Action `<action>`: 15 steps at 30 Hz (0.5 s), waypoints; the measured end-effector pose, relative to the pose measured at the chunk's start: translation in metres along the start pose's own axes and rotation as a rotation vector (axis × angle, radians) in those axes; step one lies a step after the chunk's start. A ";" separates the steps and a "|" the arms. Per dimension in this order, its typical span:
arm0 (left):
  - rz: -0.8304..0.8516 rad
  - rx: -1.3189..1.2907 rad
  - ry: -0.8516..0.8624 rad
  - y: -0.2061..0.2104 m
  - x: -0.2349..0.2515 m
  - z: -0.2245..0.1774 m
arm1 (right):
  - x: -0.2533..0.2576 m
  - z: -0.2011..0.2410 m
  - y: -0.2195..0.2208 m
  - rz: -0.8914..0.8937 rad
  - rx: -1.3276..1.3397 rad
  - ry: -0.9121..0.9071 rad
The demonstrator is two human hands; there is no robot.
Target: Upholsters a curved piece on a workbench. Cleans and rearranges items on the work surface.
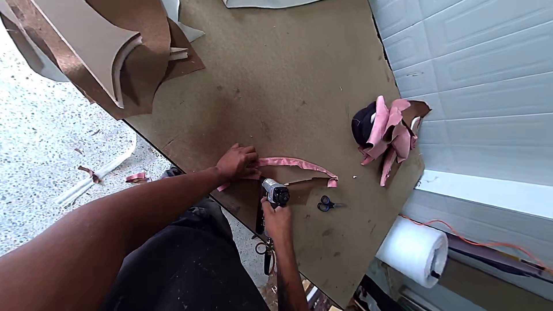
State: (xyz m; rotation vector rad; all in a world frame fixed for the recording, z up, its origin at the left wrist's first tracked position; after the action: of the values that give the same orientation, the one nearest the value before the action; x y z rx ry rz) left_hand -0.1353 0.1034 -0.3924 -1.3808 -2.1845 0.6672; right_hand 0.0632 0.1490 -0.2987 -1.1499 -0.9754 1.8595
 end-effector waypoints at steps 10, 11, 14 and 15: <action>-0.030 -0.005 0.027 0.001 0.002 0.003 | -0.017 0.024 0.025 0.117 -0.007 0.007; -0.023 -0.006 0.022 0.001 0.002 0.005 | -0.017 0.024 0.028 0.128 0.012 0.000; 0.019 -0.023 -0.012 0.005 0.004 0.005 | -0.022 0.008 0.019 0.135 0.008 -0.031; 0.041 -0.025 -0.030 0.002 0.005 0.005 | -0.023 -0.003 0.009 0.090 0.019 -0.049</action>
State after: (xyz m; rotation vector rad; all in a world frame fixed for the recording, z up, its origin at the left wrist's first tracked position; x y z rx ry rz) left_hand -0.1394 0.1079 -0.3971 -1.4409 -2.2000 0.6813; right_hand 0.0718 0.1260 -0.2994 -1.1589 -0.9452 1.9720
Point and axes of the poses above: each hand's wrist, its own x-axis towards the middle knuckle, its own y-axis out of the palm, z = x × y, the point moved 9 cm from there along x, towards the middle knuckle, and after that the axes turned 6 degrees about -z, right-handed, at the moved point
